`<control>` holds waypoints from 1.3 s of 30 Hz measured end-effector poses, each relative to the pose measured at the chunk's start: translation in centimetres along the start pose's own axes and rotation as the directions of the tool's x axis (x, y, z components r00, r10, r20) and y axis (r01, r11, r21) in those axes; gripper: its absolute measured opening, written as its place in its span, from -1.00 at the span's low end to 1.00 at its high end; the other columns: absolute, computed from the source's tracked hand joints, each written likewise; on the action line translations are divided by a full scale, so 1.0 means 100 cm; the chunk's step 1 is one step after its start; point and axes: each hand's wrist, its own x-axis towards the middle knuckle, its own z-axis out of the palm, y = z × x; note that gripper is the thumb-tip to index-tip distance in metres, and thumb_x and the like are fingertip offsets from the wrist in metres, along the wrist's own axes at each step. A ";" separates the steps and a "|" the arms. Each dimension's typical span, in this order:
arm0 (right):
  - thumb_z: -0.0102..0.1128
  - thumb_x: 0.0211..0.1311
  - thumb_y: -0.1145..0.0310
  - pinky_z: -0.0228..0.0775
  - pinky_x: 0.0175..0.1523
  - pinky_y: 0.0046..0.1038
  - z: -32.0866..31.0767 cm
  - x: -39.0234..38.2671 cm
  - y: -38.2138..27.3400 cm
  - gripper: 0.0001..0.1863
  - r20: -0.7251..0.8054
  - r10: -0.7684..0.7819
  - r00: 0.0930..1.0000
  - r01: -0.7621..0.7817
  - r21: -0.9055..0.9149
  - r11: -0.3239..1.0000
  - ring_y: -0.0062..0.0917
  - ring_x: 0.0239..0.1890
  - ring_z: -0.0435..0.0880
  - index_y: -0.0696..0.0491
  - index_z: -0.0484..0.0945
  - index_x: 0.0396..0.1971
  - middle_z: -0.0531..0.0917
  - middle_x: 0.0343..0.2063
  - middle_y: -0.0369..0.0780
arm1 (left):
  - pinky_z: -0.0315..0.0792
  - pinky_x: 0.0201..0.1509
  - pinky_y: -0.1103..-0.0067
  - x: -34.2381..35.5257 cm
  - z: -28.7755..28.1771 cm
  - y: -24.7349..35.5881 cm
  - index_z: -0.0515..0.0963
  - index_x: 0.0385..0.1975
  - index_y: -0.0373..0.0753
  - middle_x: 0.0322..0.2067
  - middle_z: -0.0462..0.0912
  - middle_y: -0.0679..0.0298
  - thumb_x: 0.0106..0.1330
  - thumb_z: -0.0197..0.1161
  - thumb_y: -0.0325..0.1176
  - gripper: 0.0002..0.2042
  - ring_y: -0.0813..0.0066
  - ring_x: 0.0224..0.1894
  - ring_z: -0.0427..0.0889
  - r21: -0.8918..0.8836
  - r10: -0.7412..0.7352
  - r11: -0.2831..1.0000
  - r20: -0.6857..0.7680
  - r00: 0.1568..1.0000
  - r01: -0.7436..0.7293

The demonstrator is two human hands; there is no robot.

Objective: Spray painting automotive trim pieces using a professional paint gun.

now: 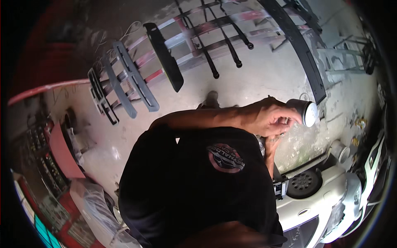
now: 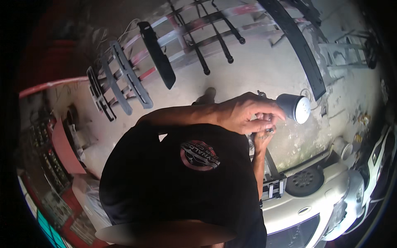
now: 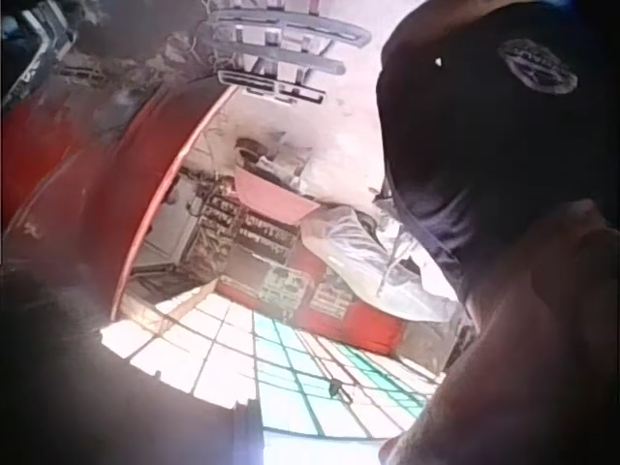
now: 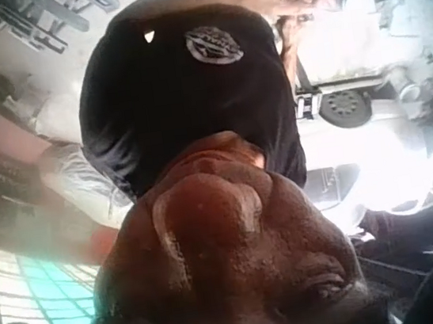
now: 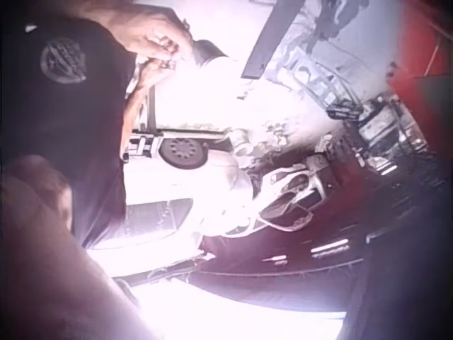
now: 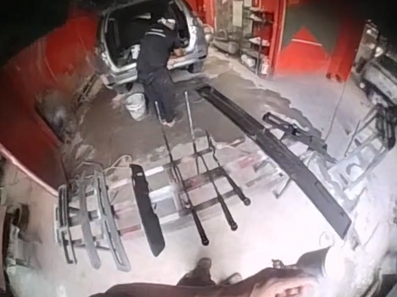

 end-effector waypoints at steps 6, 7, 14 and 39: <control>0.26 0.39 0.16 0.27 -0.51 -0.52 0.007 0.020 0.025 -0.66 0.369 0.346 0.863 -0.337 -0.091 0.937 -0.67 -0.61 0.50 0.18 0.69 -0.16 0.62 -0.61 -0.30 | 0.47 -0.51 0.38 0.020 0.033 0.087 0.50 -0.17 -0.20 -0.42 0.51 0.23 0.12 0.31 -0.52 -0.73 0.23 -0.46 0.60 0.425 0.669 0.729 -0.274 0.691 -0.537; 0.27 0.38 0.16 0.27 -0.51 -0.52 -0.002 0.025 0.022 -0.67 0.385 0.406 0.829 -0.384 -0.137 0.913 -0.67 -0.62 0.50 0.17 0.70 -0.16 0.63 -0.61 -0.30 | 0.43 -0.54 0.45 0.027 0.036 0.099 0.52 -0.22 -0.22 -0.40 0.51 0.24 0.14 0.36 -0.37 -0.76 0.28 -0.51 0.55 0.572 0.764 0.600 -0.201 0.613 -0.560; 0.36 0.35 0.23 0.34 -0.41 -0.58 -0.038 0.065 -0.018 -0.69 0.484 0.472 0.737 -0.425 -0.211 0.880 -0.71 -0.53 0.48 0.16 0.66 -0.08 0.59 -0.57 -0.34 | 0.41 -0.62 0.59 0.078 0.089 0.120 0.57 -0.18 -0.43 -0.40 0.56 0.17 0.02 0.56 -0.16 -0.49 0.45 -0.61 0.50 0.221 0.659 0.752 -0.253 0.708 -0.621; 0.24 0.42 0.04 0.22 -0.56 -0.58 -0.075 0.292 0.038 -0.59 -0.225 0.691 0.687 -0.726 -0.235 0.646 -0.71 -0.68 0.45 0.14 0.71 -0.15 0.60 -0.67 -0.32 | 0.07 0.45 -0.15 0.507 -0.291 -0.475 0.18 0.47 -0.01 0.43 0.17 -0.07 0.17 0.35 -0.41 -0.20 -0.21 0.47 0.13 0.988 -0.154 -0.150 -0.062 0.986 0.039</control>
